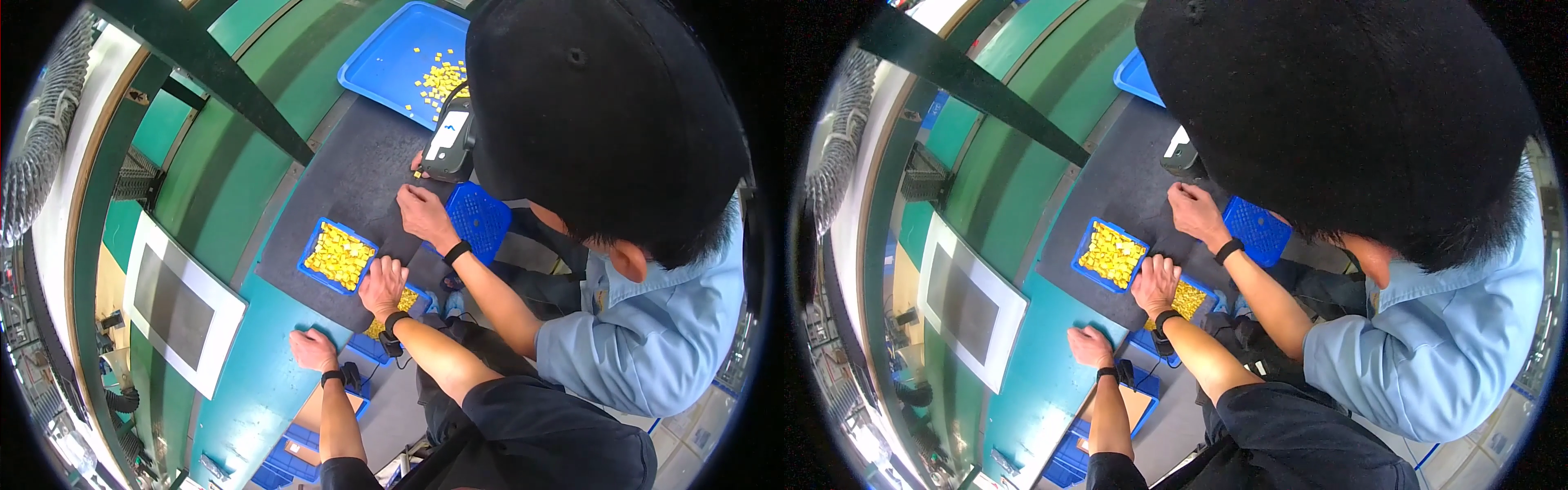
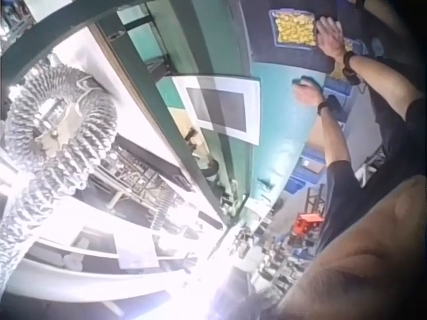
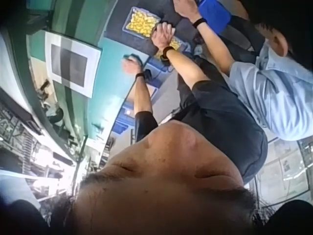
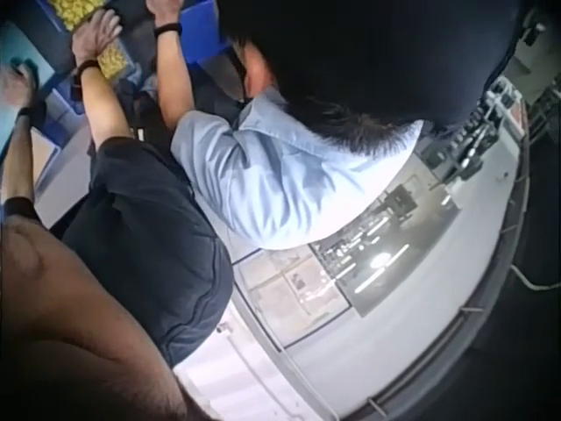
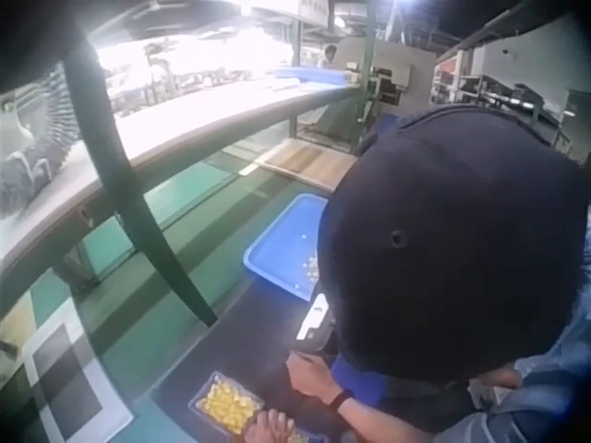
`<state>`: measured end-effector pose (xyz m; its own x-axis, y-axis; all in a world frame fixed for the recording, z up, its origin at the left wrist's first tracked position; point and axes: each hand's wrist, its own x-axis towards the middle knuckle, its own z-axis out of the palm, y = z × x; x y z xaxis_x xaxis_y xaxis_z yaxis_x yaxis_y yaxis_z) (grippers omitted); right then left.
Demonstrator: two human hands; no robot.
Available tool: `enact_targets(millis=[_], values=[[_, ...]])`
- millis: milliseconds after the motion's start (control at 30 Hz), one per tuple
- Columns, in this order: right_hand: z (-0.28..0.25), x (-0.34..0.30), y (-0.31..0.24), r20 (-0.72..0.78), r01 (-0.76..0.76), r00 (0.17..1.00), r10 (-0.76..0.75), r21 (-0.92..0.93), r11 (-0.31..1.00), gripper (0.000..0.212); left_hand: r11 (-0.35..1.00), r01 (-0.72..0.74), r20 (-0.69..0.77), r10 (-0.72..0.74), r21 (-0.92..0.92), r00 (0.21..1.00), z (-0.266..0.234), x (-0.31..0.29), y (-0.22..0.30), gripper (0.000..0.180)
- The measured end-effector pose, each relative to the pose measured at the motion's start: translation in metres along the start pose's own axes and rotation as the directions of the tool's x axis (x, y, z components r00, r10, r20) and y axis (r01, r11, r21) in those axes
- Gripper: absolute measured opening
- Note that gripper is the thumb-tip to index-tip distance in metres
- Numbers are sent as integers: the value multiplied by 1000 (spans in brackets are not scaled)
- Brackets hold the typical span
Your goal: The person picks up yellow components from a blue bin, joins them together by hand on a black mat, and places the assembled pieces into a blue tray.
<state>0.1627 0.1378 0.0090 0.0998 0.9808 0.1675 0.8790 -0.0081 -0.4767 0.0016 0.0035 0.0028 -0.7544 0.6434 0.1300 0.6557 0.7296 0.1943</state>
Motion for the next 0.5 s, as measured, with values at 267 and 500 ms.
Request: enact_targets(millis=[267,500], values=[[-3,1,0,22,1,1000,-1,26,1000,17,1000,3,-20,-3,29,1000,-2,0,6,15],[-5,1,-2,22,3,1000,-4,49,999,17,999,0,-26,0,37,1000,2,0,3,15]])
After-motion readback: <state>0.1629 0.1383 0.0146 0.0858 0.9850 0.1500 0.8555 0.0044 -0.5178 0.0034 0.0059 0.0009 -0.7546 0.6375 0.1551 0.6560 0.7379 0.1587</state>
